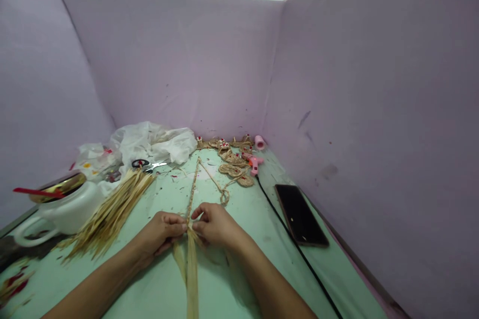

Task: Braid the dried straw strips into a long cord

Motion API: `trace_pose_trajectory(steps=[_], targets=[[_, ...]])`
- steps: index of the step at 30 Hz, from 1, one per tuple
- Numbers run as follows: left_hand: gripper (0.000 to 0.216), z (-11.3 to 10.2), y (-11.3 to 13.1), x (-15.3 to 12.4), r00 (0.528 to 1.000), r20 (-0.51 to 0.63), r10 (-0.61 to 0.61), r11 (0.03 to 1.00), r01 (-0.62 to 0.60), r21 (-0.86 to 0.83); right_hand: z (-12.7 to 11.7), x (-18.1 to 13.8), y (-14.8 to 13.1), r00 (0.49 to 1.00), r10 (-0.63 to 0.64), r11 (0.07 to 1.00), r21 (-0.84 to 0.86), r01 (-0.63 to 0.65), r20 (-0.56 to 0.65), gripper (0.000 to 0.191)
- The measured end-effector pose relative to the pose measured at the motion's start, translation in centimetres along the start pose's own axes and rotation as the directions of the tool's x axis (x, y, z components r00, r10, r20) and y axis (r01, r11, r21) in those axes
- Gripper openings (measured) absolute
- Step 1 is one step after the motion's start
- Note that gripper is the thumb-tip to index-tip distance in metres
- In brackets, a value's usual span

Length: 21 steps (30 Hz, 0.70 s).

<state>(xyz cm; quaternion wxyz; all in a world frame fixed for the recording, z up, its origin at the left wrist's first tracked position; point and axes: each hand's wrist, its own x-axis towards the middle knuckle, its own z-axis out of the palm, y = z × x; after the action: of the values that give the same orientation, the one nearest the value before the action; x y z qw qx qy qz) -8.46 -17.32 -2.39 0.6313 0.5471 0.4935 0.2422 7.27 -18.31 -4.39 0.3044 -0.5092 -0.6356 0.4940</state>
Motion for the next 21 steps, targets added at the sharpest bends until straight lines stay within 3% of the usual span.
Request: trace_pose_trajectory(steps=[8, 14, 18, 21], targets=[[0.026, 0.1, 0.0, -0.1, 1.000, -0.011, -0.010, 1.000, 0.010, 0.003, -0.4, -0.5, -0.7, 0.998, -0.027, 1.000, 0.013, 0.026, 0.052, 0.014], [0.025, 0.2, 0.0, 0.0, 1.000, -0.006, -0.003, 1.000, 0.003, 0.026, -0.5, -0.4, -0.6, 0.989, -0.144, 0.958, -0.253, 0.134, -0.023, 0.019], [0.022, 0.4, -0.1, 0.3, 0.997, 0.031, 0.067, 0.991, -0.070, 0.110, -0.2, -0.5, -1.1, 0.990, -0.104, 0.907, -0.417, 0.053, -0.100, 0.018], [0.018, 0.7, -0.1, 0.6, 0.985, 0.001, 0.170, 0.952, -0.165, 0.256, 0.2, -0.5, -1.5, 0.981, -0.018, 0.901, -0.428, -0.068, -0.194, 0.015]])
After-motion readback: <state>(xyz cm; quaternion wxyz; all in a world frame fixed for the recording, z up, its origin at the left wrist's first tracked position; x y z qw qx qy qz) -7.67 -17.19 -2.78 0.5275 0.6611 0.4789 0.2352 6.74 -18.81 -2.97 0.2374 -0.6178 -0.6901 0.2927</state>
